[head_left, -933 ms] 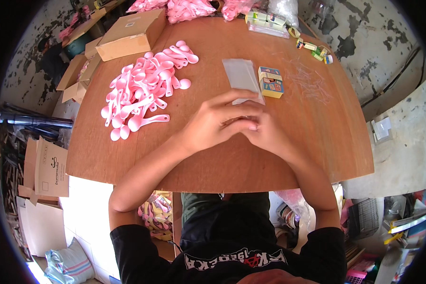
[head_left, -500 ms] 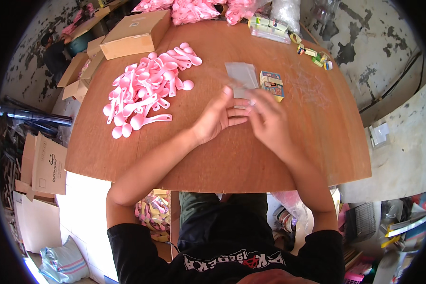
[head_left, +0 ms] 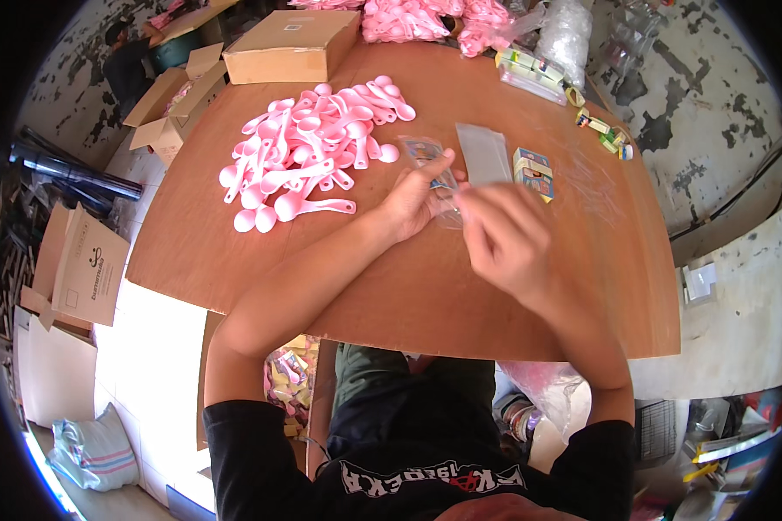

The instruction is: The person repeatedly picks pink plastic spoons from a pile on a wooden table, places each spoon into a small clear plastic bag, and seals the bag. The person also handles small yellow paper inserts and colorful printed cards, placing them into the bags with the spoons. The process is repeated multiple times throughout the clip.

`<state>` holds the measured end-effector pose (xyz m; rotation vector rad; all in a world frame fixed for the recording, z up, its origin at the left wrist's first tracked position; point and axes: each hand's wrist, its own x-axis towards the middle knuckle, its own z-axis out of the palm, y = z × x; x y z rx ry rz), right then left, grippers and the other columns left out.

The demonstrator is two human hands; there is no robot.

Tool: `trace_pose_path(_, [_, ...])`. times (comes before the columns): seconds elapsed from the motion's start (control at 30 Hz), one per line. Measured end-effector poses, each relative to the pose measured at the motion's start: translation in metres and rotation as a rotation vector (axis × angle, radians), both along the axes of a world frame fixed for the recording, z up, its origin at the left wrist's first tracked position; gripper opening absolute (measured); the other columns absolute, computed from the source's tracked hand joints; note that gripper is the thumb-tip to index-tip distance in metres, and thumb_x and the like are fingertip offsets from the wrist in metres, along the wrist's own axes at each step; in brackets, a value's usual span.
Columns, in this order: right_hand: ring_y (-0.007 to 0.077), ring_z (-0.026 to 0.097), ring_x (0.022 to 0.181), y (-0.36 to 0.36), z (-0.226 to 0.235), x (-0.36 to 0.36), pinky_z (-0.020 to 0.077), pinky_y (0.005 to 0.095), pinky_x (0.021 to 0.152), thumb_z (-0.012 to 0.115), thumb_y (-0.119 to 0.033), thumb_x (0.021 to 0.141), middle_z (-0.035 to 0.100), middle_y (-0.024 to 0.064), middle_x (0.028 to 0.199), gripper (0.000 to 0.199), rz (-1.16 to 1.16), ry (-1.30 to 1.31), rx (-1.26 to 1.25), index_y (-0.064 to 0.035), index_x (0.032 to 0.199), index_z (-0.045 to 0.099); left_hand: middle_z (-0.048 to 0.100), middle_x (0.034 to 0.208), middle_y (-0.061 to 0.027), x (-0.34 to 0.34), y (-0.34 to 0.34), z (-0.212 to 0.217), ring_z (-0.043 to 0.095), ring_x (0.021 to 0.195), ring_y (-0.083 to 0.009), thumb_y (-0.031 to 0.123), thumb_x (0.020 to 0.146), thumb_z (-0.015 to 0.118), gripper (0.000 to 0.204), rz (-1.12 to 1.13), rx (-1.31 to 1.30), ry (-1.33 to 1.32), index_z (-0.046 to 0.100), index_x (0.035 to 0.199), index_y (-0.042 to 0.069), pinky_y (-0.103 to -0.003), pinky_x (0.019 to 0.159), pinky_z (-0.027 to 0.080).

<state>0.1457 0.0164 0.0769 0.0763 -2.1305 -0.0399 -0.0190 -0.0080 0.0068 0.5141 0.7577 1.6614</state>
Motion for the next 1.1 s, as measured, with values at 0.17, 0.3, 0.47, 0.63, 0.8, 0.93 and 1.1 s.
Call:
trace_pose_path(0.17, [0.0307,0.069,0.087,0.060,0.018,-0.091,0.0530,0.0375,0.074,0.064,-0.016,0.085,0.070,0.0153,0.099,0.023,-0.129,-0.357,-0.532,-0.0034,0.104,0.069,0.060,0.095,-0.0093,-0.002,-0.005,-0.001,0.065,0.087,-0.0197,0.028,0.092,0.065,0.036,-0.057,0.016,0.058,0.054,0.109,-0.002,-0.035,0.079,0.060])
trace_pose_path(0.3, [0.0317,0.066,0.098,0.149,-0.013,-0.163,0.0520,0.0404,0.084,0.064,-0.018,0.083,0.069,0.0150,0.106,0.027,-0.218,-0.579,-0.448,-0.0100,0.109,0.069,0.060,0.101,-0.0125,0.002,0.007,-0.003,0.064,0.090,-0.0245,0.024,0.092,0.065,0.036,-0.085,-0.028,0.036,0.053,0.115,0.000,-0.040,0.081,0.058])
trace_pose_path(0.47, [0.0314,0.062,0.109,0.165,-0.036,-0.196,0.0496,0.0421,0.091,0.063,-0.020,0.084,0.065,0.0140,0.117,0.029,-0.364,-0.752,-0.324,-0.0153,0.112,0.069,0.061,0.099,-0.0105,0.001,0.006,-0.006,0.065,0.088,-0.0226,0.025,0.094,0.063,0.030,-0.083,-0.010,0.026,0.055,0.114,0.003,-0.038,0.081,0.058])
trace_pose_path(0.63, [0.0307,0.063,0.105,0.153,-0.037,-0.190,0.0511,0.0433,0.087,0.063,-0.017,0.084,0.065,0.0129,0.109,0.018,-0.410,-0.761,-0.091,-0.0141,0.099,0.071,0.060,0.096,-0.0092,-0.001,0.006,-0.010,0.065,0.084,-0.0205,0.026,0.092,0.065,0.032,-0.076,0.028,0.016,0.056,0.108,0.000,-0.035,0.075,0.059])
trace_pose_path(0.8, [0.0305,0.064,0.101,0.152,-0.038,-0.173,0.0517,0.0431,0.085,0.062,-0.014,0.084,0.064,0.0132,0.105,0.015,-0.421,-0.694,0.008,-0.0079,0.093,0.071,0.059,0.097,-0.0092,0.003,0.003,-0.001,0.064,0.085,-0.0207,0.026,0.092,0.065,0.032,-0.082,0.026,0.023,0.056,0.109,0.000,-0.034,0.075,0.058])
trace_pose_path(0.93, [0.0310,0.065,0.096,0.135,-0.024,-0.170,0.0526,0.0424,0.081,0.062,-0.018,0.080,0.066,0.0146,0.103,0.018,-0.448,-0.545,-0.128,-0.0033,0.087,0.071,0.062,0.100,-0.0087,0.000,-0.001,-0.004,0.065,0.090,-0.0215,0.027,0.093,0.064,0.031,-0.041,-0.041,0.078,0.056,0.112,0.003,-0.035,0.081,0.057])
trace_pose_path(1.1, [0.0324,0.068,0.083,0.140,0.039,-0.149,0.0537,0.0412,0.075,0.064,-0.022,0.074,0.068,0.0205,0.097,0.031,-0.442,-0.494,-0.491,-0.0006,0.096,0.068,0.062,0.099,-0.0080,-0.003,0.000,-0.009,0.065,0.090,-0.0215,0.027,0.092,0.065,0.032,-0.065,0.005,0.075,0.056,0.111,0.004,-0.036,0.083,0.056])
